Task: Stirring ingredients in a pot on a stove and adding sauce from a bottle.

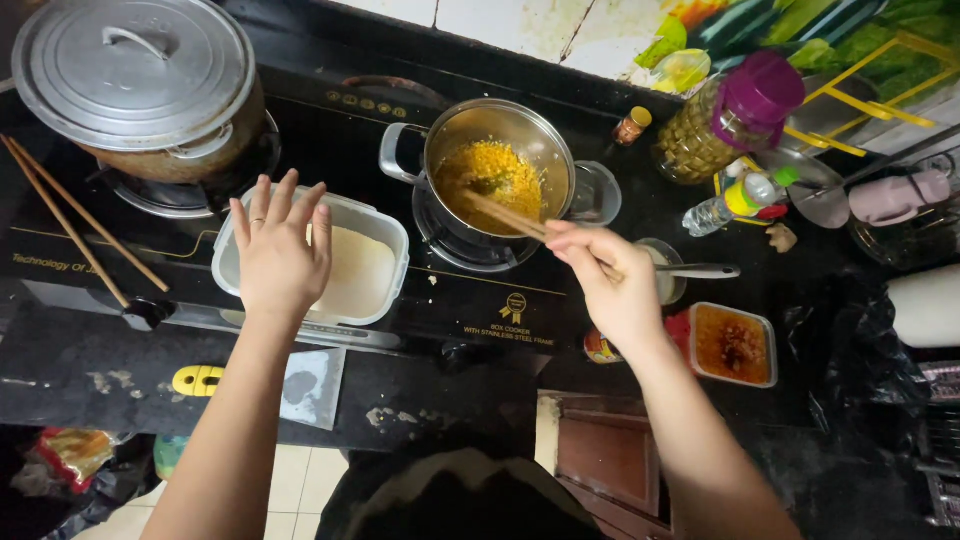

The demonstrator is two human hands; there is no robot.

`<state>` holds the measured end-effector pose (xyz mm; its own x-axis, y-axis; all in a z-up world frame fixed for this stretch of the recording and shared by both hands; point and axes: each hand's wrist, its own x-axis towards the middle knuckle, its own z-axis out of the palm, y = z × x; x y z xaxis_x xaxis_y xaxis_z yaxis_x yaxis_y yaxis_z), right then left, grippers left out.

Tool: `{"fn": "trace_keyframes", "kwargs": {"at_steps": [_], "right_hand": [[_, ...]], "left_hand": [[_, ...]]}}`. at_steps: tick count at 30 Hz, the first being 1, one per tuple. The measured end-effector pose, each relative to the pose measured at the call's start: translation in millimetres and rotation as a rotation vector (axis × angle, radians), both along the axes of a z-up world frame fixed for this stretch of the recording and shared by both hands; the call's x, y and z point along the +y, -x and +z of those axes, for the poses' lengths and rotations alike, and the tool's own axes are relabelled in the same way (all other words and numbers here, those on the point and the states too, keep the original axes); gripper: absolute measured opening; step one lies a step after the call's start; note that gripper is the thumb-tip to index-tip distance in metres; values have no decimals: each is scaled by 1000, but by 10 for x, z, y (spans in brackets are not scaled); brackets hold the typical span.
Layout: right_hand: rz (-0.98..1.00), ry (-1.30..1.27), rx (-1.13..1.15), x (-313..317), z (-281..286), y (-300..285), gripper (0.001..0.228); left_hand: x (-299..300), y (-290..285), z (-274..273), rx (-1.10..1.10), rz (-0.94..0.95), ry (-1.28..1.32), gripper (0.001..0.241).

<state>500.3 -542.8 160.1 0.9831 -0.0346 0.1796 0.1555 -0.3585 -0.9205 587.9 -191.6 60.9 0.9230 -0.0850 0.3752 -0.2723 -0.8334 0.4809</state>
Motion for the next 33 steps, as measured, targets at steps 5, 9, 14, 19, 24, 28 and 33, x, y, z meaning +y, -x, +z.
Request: {"fn": "trace_keyframes", "kwargs": {"at_steps": [5, 9, 14, 19, 24, 28, 33], "right_hand": [[15, -68, 104, -289, 103, -246, 15], [-84, 113, 60, -487, 194, -438, 15], [0, 178, 116, -386, 363, -400, 16], [91, 104, 269, -332, 782, -531, 16], [22, 313, 165, -546, 808, -804, 21], [11, 406, 100, -398, 783, -714, 23], [6, 375, 277, -92, 846, -484, 27]], "left_hand": [[11, -4, -17, -12, -2, -3, 41], [8, -4, -16, -14, -3, 8, 41], [17, -20, -29, -15, 3, 0, 41], [19, -5, -24, -21, 0, -2, 41], [26, -16, -26, -24, -4, 6, 41], [18, 4, 35, -10, -16, 12, 40], [26, -7, -5, 7, -6, 9, 40]]}}
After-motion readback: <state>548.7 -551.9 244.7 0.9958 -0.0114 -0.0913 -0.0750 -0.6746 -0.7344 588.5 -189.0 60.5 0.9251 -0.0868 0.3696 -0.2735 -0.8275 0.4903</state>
